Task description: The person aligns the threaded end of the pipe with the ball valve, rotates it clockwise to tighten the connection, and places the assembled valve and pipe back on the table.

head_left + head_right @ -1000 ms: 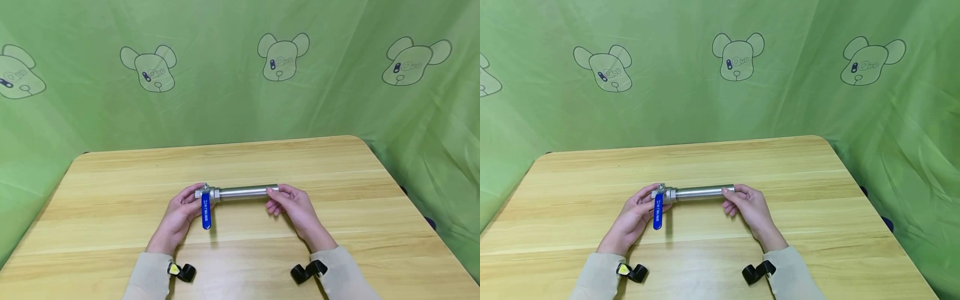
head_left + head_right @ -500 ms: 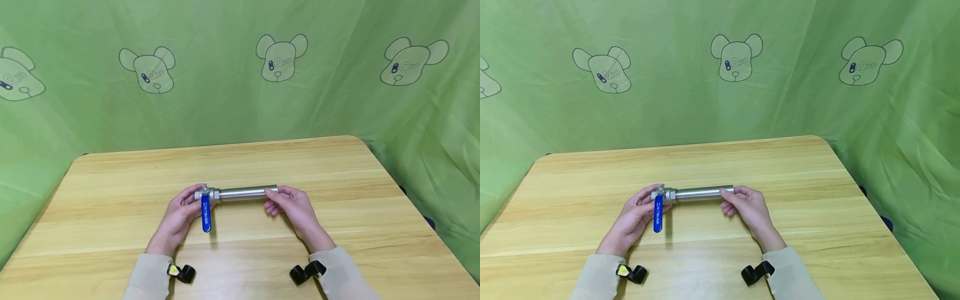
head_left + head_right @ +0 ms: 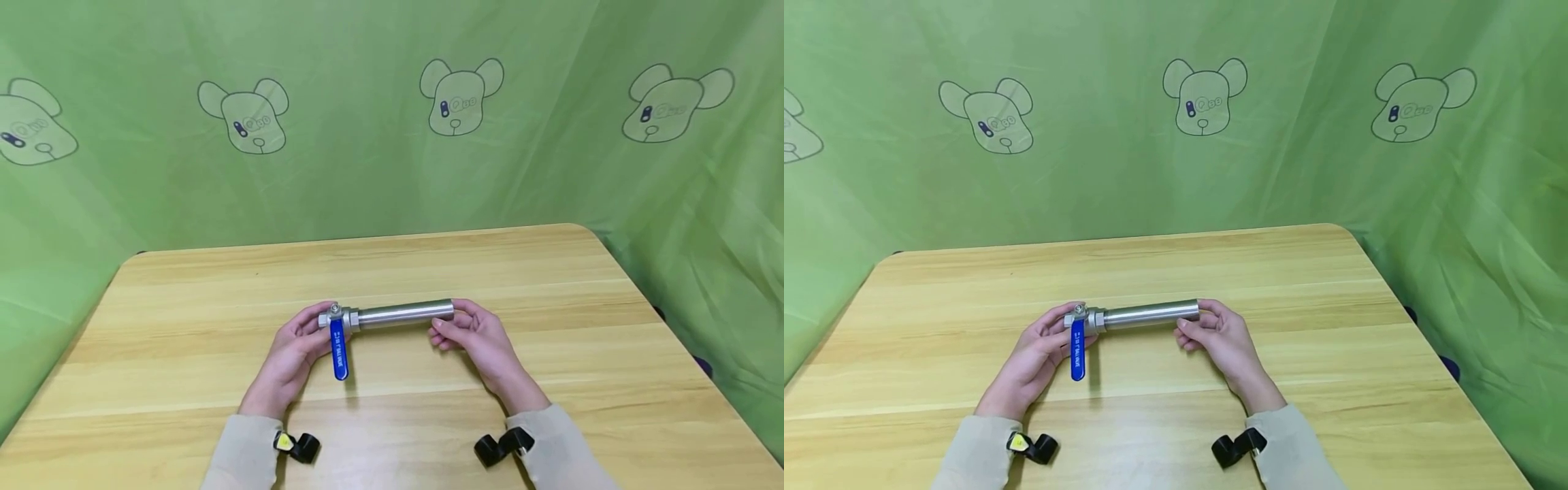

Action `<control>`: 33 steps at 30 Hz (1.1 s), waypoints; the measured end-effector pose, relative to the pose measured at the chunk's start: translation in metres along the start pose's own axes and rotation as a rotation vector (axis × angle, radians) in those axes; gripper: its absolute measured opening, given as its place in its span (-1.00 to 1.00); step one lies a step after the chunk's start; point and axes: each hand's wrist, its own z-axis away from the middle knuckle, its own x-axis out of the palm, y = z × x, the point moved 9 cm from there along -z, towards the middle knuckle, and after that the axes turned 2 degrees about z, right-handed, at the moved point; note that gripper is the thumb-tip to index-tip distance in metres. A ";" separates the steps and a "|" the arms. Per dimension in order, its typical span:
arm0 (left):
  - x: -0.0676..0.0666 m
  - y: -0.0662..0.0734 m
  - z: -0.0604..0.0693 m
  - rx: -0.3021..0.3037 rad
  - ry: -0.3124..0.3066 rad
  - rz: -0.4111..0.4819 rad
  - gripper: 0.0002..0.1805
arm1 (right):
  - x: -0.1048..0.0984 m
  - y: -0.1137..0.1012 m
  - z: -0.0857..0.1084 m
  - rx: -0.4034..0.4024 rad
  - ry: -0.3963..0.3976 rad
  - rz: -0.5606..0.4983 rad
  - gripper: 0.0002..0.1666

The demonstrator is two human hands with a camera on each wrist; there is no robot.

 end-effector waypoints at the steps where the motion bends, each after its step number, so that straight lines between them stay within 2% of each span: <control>1: 0.000 0.000 0.000 0.000 0.002 0.004 -0.35 | 0.000 0.000 0.000 0.002 0.002 0.008 -0.44; 10: 0.000 0.002 0.001 -0.014 -0.003 0.004 -0.33 | -0.005 0.000 0.001 0.009 0.059 0.014 -0.51; 18: 0.001 0.002 0.001 -0.019 -0.019 -0.004 -0.31 | -0.004 -0.002 0.001 -0.022 0.016 0.013 -0.64; 23: 0.001 0.000 0.000 -0.019 -0.016 0.004 -0.32 | -0.004 -0.001 0.002 -0.043 0.011 0.070 -0.74; 29: 0.001 -0.001 0.000 -0.020 -0.018 0.007 -0.31 | -0.003 0.000 0.003 -0.056 -0.003 0.106 -0.72; 33: -0.001 0.000 -0.001 -0.014 -0.007 0.012 -0.30 | 0.001 -0.003 0.003 -0.081 -0.046 0.096 -0.53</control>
